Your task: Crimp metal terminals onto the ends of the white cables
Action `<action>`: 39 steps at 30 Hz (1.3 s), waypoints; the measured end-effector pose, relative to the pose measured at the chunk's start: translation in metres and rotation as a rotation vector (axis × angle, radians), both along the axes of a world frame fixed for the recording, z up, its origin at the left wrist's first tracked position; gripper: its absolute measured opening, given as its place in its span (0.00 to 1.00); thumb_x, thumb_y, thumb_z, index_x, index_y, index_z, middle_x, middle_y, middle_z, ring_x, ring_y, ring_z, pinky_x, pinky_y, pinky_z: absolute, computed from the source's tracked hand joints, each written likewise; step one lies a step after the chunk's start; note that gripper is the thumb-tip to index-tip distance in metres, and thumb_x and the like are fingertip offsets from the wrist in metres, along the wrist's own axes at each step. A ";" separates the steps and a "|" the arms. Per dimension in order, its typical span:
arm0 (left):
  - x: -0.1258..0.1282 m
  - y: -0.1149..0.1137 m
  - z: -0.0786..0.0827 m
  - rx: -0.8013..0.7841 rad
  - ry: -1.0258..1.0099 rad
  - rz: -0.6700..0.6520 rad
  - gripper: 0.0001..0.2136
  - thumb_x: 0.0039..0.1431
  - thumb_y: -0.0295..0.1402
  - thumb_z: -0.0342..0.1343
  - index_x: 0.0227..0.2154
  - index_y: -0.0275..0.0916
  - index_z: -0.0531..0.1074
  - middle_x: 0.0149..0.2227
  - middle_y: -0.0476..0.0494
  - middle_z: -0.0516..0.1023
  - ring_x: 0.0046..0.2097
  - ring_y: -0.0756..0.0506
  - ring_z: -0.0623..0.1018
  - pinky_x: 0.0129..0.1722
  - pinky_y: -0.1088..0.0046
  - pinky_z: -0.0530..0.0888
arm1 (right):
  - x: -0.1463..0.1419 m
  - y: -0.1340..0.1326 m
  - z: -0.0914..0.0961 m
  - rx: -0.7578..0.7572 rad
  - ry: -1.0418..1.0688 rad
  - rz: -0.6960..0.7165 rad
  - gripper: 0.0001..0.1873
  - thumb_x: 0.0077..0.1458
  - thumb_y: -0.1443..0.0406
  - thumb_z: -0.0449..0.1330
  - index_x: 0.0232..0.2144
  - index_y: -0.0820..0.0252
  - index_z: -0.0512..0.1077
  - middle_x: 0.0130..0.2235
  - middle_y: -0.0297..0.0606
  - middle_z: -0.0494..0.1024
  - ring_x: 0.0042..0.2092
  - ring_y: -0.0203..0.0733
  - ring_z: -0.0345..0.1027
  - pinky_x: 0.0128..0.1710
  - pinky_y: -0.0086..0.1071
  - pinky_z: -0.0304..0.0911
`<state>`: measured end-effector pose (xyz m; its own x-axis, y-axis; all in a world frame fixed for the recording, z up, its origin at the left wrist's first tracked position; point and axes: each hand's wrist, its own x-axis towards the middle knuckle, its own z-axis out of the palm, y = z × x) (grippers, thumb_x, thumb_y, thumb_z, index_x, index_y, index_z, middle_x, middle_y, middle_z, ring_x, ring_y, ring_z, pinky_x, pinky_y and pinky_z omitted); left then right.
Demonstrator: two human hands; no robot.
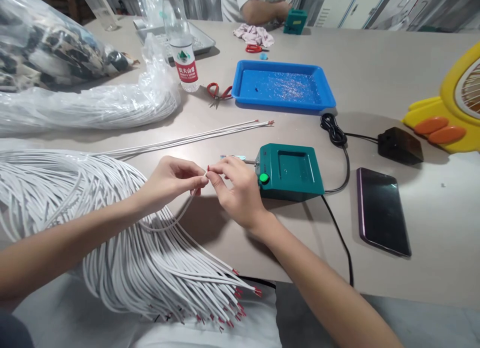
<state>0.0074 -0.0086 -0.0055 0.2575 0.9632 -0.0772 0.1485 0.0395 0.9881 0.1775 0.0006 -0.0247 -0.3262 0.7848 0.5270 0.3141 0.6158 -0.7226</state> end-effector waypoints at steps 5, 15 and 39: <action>0.001 0.001 0.000 -0.029 -0.094 -0.190 0.11 0.54 0.36 0.58 0.25 0.30 0.74 0.23 0.44 0.74 0.24 0.51 0.74 0.25 0.76 0.69 | 0.005 0.003 0.000 0.137 -0.141 -0.014 0.06 0.57 0.68 0.54 0.28 0.59 0.69 0.30 0.38 0.72 0.33 0.39 0.63 0.35 0.35 0.58; -0.014 0.007 -0.018 0.810 0.493 -0.078 0.10 0.57 0.26 0.50 0.30 0.38 0.76 0.29 0.42 0.77 0.32 0.49 0.73 0.33 0.71 0.69 | -0.005 -0.006 0.015 -1.256 0.532 0.318 0.09 0.49 0.63 0.56 0.22 0.61 0.62 0.22 0.28 0.55 0.22 0.29 0.43 0.20 0.26 0.40; -0.006 0.009 0.003 -0.577 -0.450 -0.193 0.04 0.50 0.24 0.58 0.22 0.30 0.74 0.23 0.45 0.72 0.20 0.58 0.64 0.17 0.85 0.63 | 0.011 0.005 0.003 0.409 -0.467 -0.063 0.08 0.58 0.68 0.53 0.33 0.57 0.72 0.34 0.41 0.75 0.38 0.44 0.62 0.38 0.36 0.58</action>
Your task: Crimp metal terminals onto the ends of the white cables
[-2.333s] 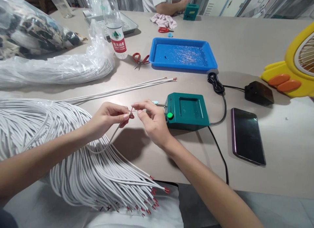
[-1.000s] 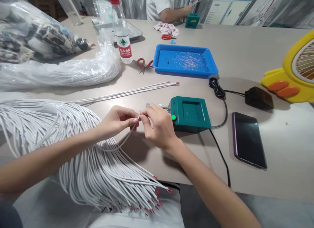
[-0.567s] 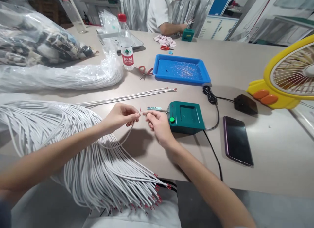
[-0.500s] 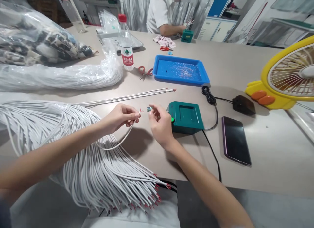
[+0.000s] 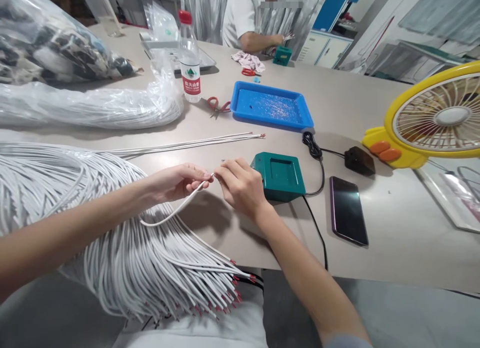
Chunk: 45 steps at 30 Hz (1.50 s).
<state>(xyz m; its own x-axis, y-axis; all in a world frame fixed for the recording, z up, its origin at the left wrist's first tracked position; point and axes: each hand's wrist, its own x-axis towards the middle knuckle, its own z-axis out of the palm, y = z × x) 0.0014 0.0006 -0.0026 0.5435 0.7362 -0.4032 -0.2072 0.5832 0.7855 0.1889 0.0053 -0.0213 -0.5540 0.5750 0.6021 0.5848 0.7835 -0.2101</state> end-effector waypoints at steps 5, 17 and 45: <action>0.003 -0.010 -0.009 0.826 0.451 0.115 0.08 0.54 0.33 0.56 0.25 0.33 0.74 0.23 0.44 0.73 0.24 0.52 0.69 0.26 0.76 0.67 | -0.008 -0.007 0.008 -0.381 0.307 -0.053 0.08 0.55 0.65 0.54 0.25 0.59 0.67 0.26 0.36 0.69 0.30 0.38 0.59 0.32 0.34 0.55; -0.006 0.027 -0.029 0.783 0.520 0.343 0.05 0.50 0.29 0.55 0.24 0.32 0.73 0.23 0.45 0.73 0.25 0.50 0.73 0.27 0.75 0.70 | -0.014 -0.011 0.021 -0.818 0.460 -0.075 0.10 0.55 0.60 0.53 0.27 0.61 0.67 0.27 0.37 0.67 0.29 0.38 0.59 0.31 0.33 0.57; 0.005 0.028 -0.043 0.637 0.337 0.175 0.14 0.47 0.27 0.60 0.39 0.28 0.73 0.17 0.49 0.74 0.19 0.53 0.71 0.22 0.80 0.67 | 0.010 0.032 0.033 -0.311 -0.749 -0.271 0.09 0.55 0.66 0.55 0.31 0.64 0.74 0.38 0.43 0.76 0.41 0.44 0.66 0.43 0.36 0.47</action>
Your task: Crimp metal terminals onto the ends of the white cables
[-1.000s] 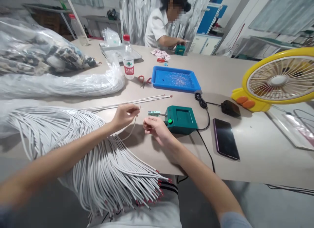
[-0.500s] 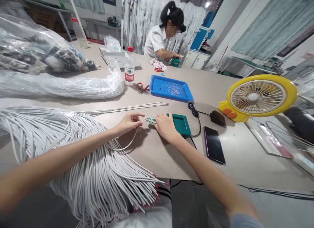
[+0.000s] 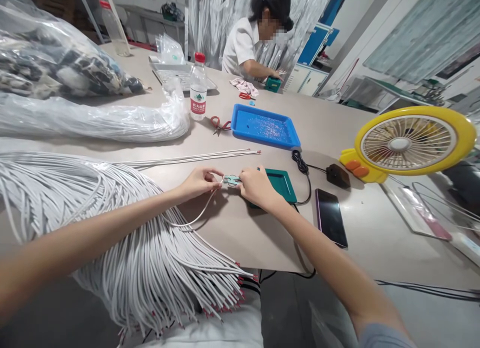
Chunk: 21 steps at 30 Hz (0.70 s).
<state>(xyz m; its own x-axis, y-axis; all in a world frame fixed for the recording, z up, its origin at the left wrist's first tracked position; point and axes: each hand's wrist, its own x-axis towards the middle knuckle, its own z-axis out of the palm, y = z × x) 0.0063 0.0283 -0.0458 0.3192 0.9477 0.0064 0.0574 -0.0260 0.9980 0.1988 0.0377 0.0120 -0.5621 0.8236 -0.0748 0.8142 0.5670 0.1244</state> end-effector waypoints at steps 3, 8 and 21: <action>0.001 0.000 0.000 -0.023 0.010 -0.011 0.14 0.46 0.25 0.60 0.39 0.27 0.73 0.18 0.48 0.75 0.19 0.53 0.72 0.21 0.81 0.67 | -0.002 -0.001 -0.002 0.010 -0.025 -0.006 0.10 0.56 0.66 0.54 0.29 0.64 0.74 0.37 0.44 0.76 0.40 0.44 0.66 0.40 0.36 0.47; 0.001 0.002 -0.002 -0.018 0.055 0.022 0.14 0.45 0.24 0.60 0.38 0.27 0.74 0.18 0.48 0.75 0.19 0.54 0.71 0.20 0.81 0.67 | -0.002 -0.002 -0.003 0.021 -0.020 0.020 0.10 0.56 0.66 0.54 0.30 0.64 0.75 0.37 0.43 0.76 0.39 0.44 0.66 0.40 0.36 0.47; -0.003 0.002 -0.001 0.093 0.168 0.011 0.14 0.46 0.26 0.58 0.38 0.29 0.75 0.19 0.47 0.76 0.21 0.51 0.74 0.24 0.80 0.68 | 0.011 0.001 -0.004 -0.005 0.170 -0.107 0.18 0.63 0.61 0.46 0.37 0.59 0.74 0.43 0.41 0.76 0.48 0.47 0.63 0.51 0.44 0.46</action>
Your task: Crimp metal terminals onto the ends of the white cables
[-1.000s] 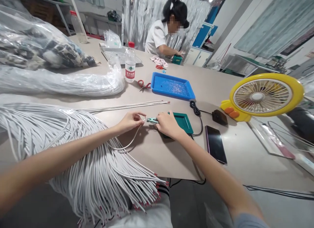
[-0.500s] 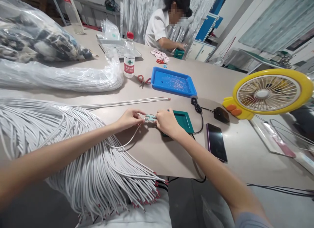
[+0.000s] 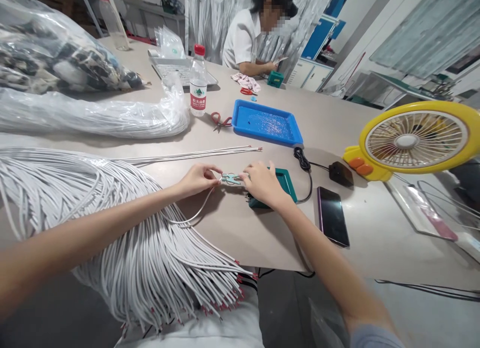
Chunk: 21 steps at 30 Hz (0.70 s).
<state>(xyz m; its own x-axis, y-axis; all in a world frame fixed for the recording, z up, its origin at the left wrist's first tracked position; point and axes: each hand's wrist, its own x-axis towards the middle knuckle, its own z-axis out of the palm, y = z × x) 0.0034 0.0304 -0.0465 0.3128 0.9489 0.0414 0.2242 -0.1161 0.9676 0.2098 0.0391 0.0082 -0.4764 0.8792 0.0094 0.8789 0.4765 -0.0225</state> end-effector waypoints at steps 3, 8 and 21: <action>0.000 0.000 -0.003 -0.018 -0.028 0.000 0.14 0.46 0.27 0.58 0.38 0.30 0.75 0.19 0.48 0.76 0.21 0.51 0.74 0.25 0.79 0.69 | 0.005 0.003 -0.003 0.041 0.023 -0.078 0.18 0.63 0.64 0.43 0.41 0.59 0.73 0.47 0.43 0.75 0.50 0.47 0.63 0.47 0.41 0.50; -0.002 0.001 -0.001 -0.052 -0.061 0.029 0.14 0.46 0.27 0.58 0.38 0.30 0.75 0.19 0.48 0.75 0.21 0.52 0.73 0.24 0.79 0.69 | 0.008 0.005 -0.002 0.069 -0.008 -0.090 0.16 0.61 0.65 0.47 0.43 0.59 0.73 0.45 0.43 0.76 0.48 0.47 0.64 0.45 0.39 0.53; -0.002 -0.012 0.022 -0.130 -0.394 -0.147 0.27 0.49 0.36 0.62 0.50 0.27 0.67 0.23 0.48 0.73 0.21 0.54 0.71 0.21 0.80 0.62 | -0.037 -0.052 -0.039 -0.290 1.307 -0.218 0.16 0.52 0.58 0.59 0.40 0.62 0.72 0.33 0.40 0.74 0.26 0.35 0.64 0.20 0.28 0.59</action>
